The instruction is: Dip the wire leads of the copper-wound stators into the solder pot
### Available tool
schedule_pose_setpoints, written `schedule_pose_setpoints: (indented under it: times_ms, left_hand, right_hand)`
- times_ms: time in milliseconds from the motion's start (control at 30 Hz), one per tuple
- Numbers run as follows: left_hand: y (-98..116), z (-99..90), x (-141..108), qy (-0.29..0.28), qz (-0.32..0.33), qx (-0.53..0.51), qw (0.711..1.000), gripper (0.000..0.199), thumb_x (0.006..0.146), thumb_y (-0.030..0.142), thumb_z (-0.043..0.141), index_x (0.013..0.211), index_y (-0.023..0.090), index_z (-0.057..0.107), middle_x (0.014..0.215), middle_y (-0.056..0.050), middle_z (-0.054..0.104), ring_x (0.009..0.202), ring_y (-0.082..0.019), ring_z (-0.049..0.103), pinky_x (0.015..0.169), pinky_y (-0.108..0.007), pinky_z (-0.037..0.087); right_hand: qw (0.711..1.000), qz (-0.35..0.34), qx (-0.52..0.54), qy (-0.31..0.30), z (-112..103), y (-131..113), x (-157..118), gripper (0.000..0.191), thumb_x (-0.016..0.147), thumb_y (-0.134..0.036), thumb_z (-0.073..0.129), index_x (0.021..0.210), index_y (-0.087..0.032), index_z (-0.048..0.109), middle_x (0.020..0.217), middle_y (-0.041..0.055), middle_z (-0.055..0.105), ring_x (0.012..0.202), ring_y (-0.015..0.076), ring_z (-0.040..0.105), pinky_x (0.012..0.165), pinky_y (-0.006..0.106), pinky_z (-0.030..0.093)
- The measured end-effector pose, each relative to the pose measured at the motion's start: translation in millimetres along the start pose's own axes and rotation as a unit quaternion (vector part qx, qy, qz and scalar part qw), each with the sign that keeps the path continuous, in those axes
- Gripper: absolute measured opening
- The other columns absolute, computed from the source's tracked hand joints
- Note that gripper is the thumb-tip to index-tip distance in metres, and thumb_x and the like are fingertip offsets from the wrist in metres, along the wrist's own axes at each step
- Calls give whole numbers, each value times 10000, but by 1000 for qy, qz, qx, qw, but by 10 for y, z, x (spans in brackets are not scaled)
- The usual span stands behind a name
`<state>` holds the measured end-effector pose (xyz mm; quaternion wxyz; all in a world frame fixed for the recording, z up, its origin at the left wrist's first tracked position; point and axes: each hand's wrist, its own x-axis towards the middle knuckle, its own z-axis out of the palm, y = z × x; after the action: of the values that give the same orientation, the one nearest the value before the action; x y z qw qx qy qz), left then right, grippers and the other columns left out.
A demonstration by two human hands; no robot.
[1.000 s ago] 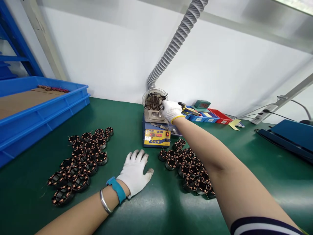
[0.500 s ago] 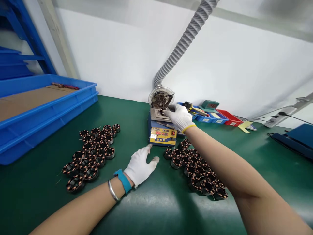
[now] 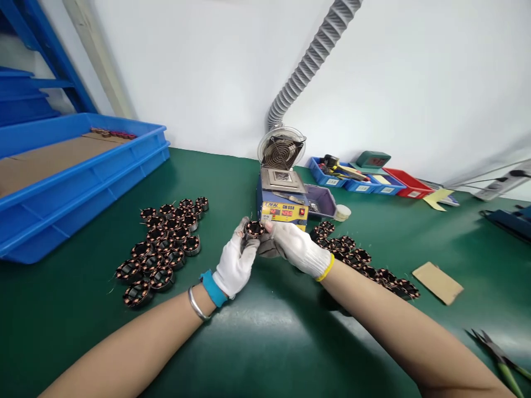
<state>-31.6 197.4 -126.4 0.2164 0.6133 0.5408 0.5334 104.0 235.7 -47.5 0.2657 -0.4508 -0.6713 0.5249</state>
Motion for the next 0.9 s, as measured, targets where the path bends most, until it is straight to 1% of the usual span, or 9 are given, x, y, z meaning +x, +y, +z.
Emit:
schedule_pose_setpoints:
  times_ms: [100, 167, 233, 300, 400, 500, 633, 733, 900]
  left_hand:
    - [4, -10, -7, -28, 25, -30, 999, 556, 886, 388, 381, 1367, 109, 390, 1387, -126, 509, 1337, -227, 413, 1119, -354, 349]
    - [-4, 1, -12, -44, 17, -53, 997, 586, 880, 388, 406, 1398, 120, 348, 1384, -126, 513, 1308, -226, 449, 1101, -361, 373]
    - [-25, 31, -8, -58, -15, -69, 996, 654, 869, 394, 437, 1443, 132, 266, 1356, -133, 536, 1205, -220, 547, 1041, -369, 438]
    - [-47, 69, 5, -74, -57, -61, 994, 710, 852, 401, 482, 1460, 139, 225, 1303, -139, 578, 1054, -211, 634, 953, -375, 502]
    - [-58, 112, 26, -101, -88, -2, 991, 707, 816, 374, 551, 1435, 149, 294, 1235, -128, 627, 989, -216, 662, 905, -380, 527]
    - [-49, 119, 33, -119, -83, 40, 989, 679, 802, 346, 567, 1414, 157, 342, 1213, -108, 644, 1045, -222, 649, 931, -379, 518]
    - [-39, 106, 33, -132, -73, 59, 987, 672, 802, 342, 560, 1411, 152, 350, 1212, -105, 648, 1062, -223, 644, 935, -385, 520]
    - [-34, 103, 35, -134, -74, 64, 986, 674, 795, 329, 563, 1406, 138, 355, 1200, -111, 653, 1059, -219, 644, 943, -379, 516]
    - [-25, 104, 37, -138, -73, 68, 985, 684, 790, 322, 571, 1409, 123, 356, 1196, -120, 653, 1059, -223, 643, 952, -385, 510]
  right_hand:
    - [995, 60, 71, -48, -79, -11, 24, 269, 778, -450, 637, 678, -207, 580, 578, 13, 626, 537, 155, 620, 541, 271, 546]
    - [994, 65, 76, -48, -126, -12, 88, 168, 757, -375, 672, 755, -212, 629, 645, 18, 657, 575, 169, 643, 570, 300, 562]
    - [999, 35, 17, 15, -220, -43, 200, 168, 769, -327, 661, 897, -220, 675, 760, 26, 697, 676, 187, 677, 641, 323, 582]
    - [992, -3, -58, 113, -389, -120, 360, 301, 754, -299, 677, 1046, -228, 670, 916, 21, 715, 831, 198, 686, 760, 334, 581]
    - [953, -37, -186, 235, -735, -282, 655, 404, 733, -324, 698, 1126, -241, 657, 1031, 9, 700, 977, 215, 651, 885, 353, 529]
    - [902, -44, -311, 297, -1035, -389, 947, 331, 771, -342, 650, 1079, -224, 683, 989, 24, 706, 970, 222, 645, 877, 342, 505]
    - [868, -40, -377, 319, -1192, -352, 1229, 321, 777, -344, 618, 1071, -232, 681, 1026, 39, 697, 996, 228, 629, 874, 327, 489]
    - [853, -32, -408, 323, -1180, -271, 1333, 351, 788, -376, 584, 1109, -258, 661, 1052, 41, 687, 1014, 243, 620, 867, 344, 490]
    - [843, -14, -442, 306, -1131, -201, 1373, 335, 803, -382, 547, 1098, -272, 662, 1043, 43, 687, 996, 250, 622, 850, 357, 493]
